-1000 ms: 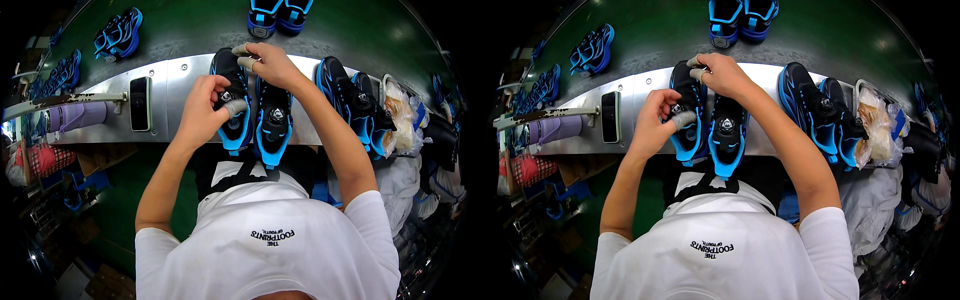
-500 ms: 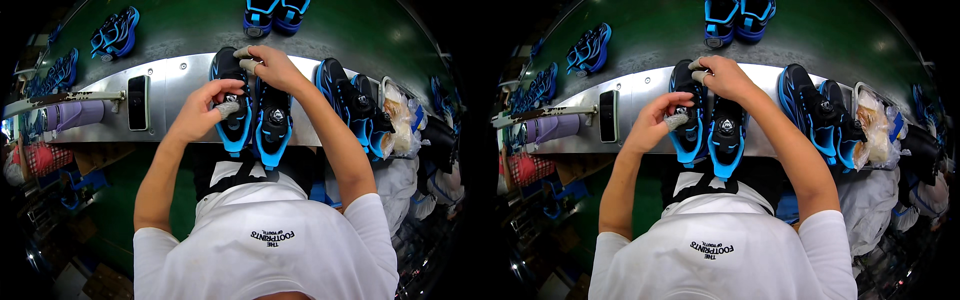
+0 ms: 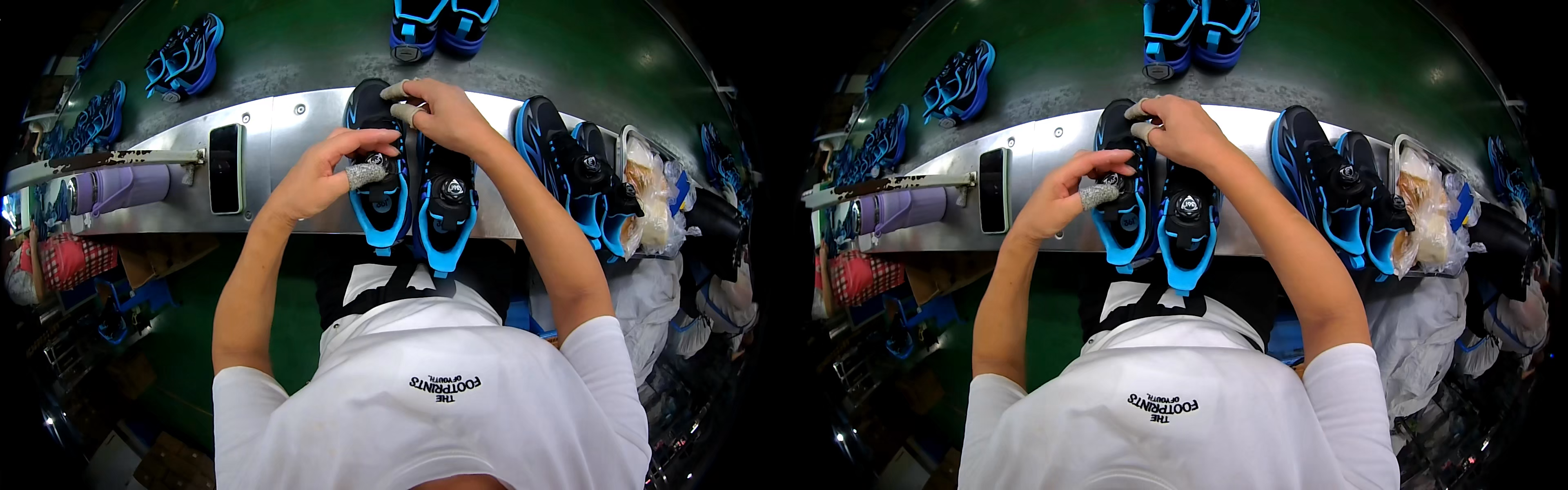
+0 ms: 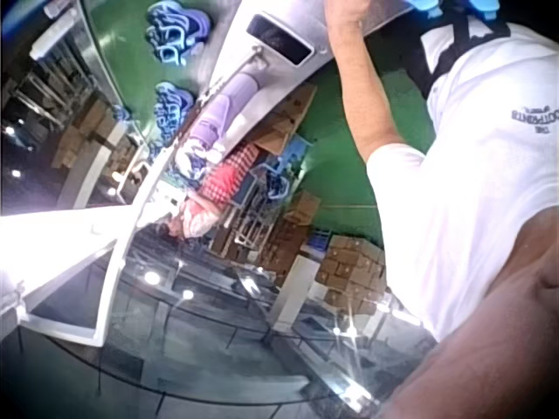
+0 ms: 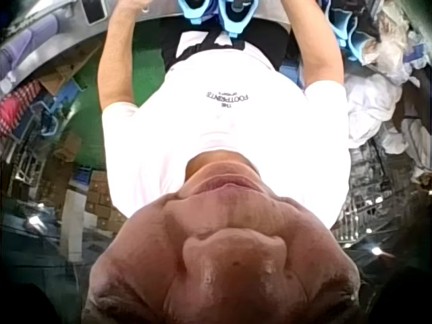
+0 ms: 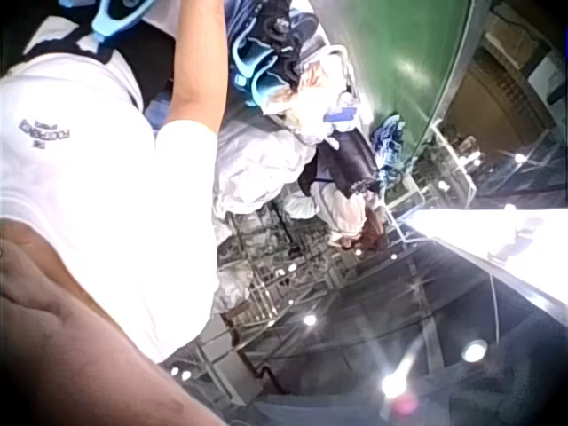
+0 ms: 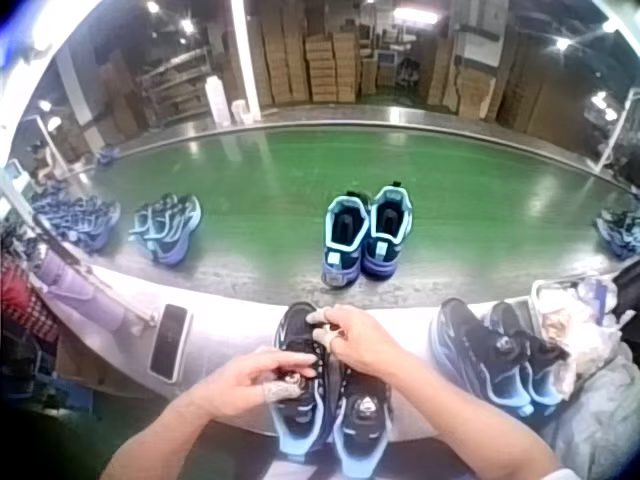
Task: The person wipes the upper surfaces and interior edges of blue and black sneakers using a cloth. They move the shoes between the conveyor belt and the work surface while cleaning them.
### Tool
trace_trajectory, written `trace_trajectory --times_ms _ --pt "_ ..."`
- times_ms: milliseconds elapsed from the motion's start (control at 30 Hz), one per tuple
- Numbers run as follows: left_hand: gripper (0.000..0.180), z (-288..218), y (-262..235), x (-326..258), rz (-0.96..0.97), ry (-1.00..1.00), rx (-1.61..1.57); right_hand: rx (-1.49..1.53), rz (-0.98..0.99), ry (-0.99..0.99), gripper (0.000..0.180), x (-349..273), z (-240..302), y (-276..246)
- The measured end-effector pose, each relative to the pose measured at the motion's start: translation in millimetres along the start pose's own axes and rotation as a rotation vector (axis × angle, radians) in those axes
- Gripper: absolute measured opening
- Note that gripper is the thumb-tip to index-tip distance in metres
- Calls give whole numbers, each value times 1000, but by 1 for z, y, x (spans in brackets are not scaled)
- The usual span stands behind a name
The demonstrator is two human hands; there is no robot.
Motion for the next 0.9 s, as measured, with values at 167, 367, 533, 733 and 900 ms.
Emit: trace_trajectory --times_ms 167,367,533,733,900 --pt "45 11 6 -8 -99 8 -83 -22 3 26 31 -2 -4 4" --pt "33 25 0 -3 -167 160 120 -2 -60 -79 32 2 -2 4" --pt "28 18 -22 28 378 104 1 10 -73 -187 35 2 -2 21" --pt "17 10 -6 -5 -189 -6 -57 34 37 -54 38 -19 15 2" --pt "18 -20 -1 -8 -142 -29 620 -10 163 -241 70 -59 30 12"
Point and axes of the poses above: each hand's wrist, its own x-axis towards the middle knuckle, its own y-axis out of the palm, z = x × y, the point moved 3 cm from there along x, towards the middle knuckle, and after that the axes turned 12 degrees about y, right-handed, at the moved point
